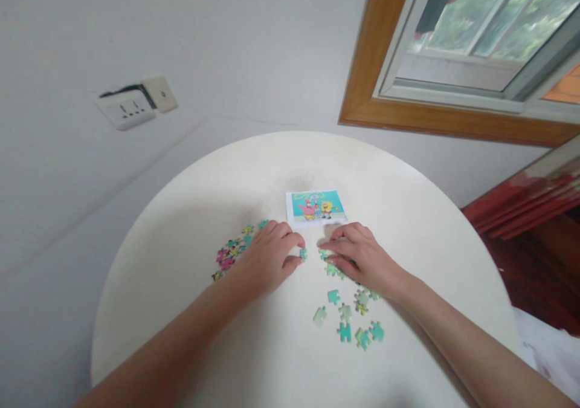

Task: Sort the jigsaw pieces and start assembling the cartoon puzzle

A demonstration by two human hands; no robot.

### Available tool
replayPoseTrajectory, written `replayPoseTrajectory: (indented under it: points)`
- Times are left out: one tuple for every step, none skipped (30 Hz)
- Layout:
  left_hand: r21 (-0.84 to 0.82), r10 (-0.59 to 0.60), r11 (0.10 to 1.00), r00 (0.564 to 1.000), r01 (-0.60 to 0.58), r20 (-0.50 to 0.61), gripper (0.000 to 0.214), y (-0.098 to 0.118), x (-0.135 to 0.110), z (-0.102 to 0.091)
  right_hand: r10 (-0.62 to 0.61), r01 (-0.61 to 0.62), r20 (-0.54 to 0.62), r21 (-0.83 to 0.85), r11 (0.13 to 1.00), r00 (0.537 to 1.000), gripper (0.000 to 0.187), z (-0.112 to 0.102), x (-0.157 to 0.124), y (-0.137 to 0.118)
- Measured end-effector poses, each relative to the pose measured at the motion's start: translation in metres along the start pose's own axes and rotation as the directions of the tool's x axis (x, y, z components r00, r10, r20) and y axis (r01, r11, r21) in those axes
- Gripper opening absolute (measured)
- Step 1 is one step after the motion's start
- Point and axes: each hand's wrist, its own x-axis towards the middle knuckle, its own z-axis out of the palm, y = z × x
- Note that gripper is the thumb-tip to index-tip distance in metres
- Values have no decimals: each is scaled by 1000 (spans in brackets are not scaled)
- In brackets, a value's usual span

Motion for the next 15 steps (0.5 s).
replayPoseTrajectory:
  points:
    - [2, -2, 1000, 1000, 2, 0, 15, 1, 0, 0, 15, -15, -8, -2, 1000, 1000, 28, 1, 0, -1]
    - [4, -4, 1000, 1000, 4, 1, 15, 1, 0, 0, 30, -30, -14, -3, 1000, 999, 27, 1, 0, -2]
    - [6, -7, 1000, 1000, 7, 1, 15, 1, 0, 0, 43, -43, -18, -4, 999, 999, 27, 1, 0, -2]
    - [8, -10, 1000, 1000, 10, 3, 15, 2, 0, 0, 54, -54, -20, -5, 999, 998, 26, 2, 0, -3]
    - [9, -13, 1000, 1000, 13, 6, 15, 2, 0, 0, 62, -62, -20, -4, 998, 998, 25, 2, 0, -3]
    - [8, -17, 1000, 1000, 17, 12, 15, 2, 0, 0, 69, -69, -18, -3, 998, 997, 25, 2, 0, -3]
    - [6, -21, 1000, 1000, 21, 18, 16, 3, 0, -1, 75, -75, -16, 1, 997, 997, 25, 2, 0, -3]
    - [4, -25, 1000, 999, 25, 21, 16, 3, 0, -1, 82, -81, -15, 8, 997, 997, 25, 3, 0, -3]
    - [2, -29, 1000, 999, 29, 23, 17, 3, 0, -1, 87, -87, -15, 18, 996, 996, 24, 3, 0, -2]
    - [0, -31, 1000, 999, 31, 25, 17, 4, 0, -1, 92, -92, -17, 31, 995, 996, 22, 3, 0, -2]
    - [0, -33, 999, 999, 33, 26, 17, 4, 1, -2, 98, -97, -20, 43, 994, 995, 20, 4, 0, -2]
    - [-2, -34, 999, 999, 34, 26, 17, 4, 1, -2, 102, -101, -24, 55, 993, 994, 19, 4, 0, -1]
    - [-5, -34, 999, 999, 34, 26, 17, 4, 1, -2, 105, -104, -27, 64, 993, 994, 18, 5, 0, -1]
    - [-8, -34, 999, 999, 34, 27, 17, 4, 1, -2, 107, -105, -29, 70, 992, 994, 18, 5, 0, -1]
    - [-12, -33, 999, 999, 33, 28, 16, 4, 1, -3, 108, -106, -30, 72, 992, 994, 18, 5, 0, -1]
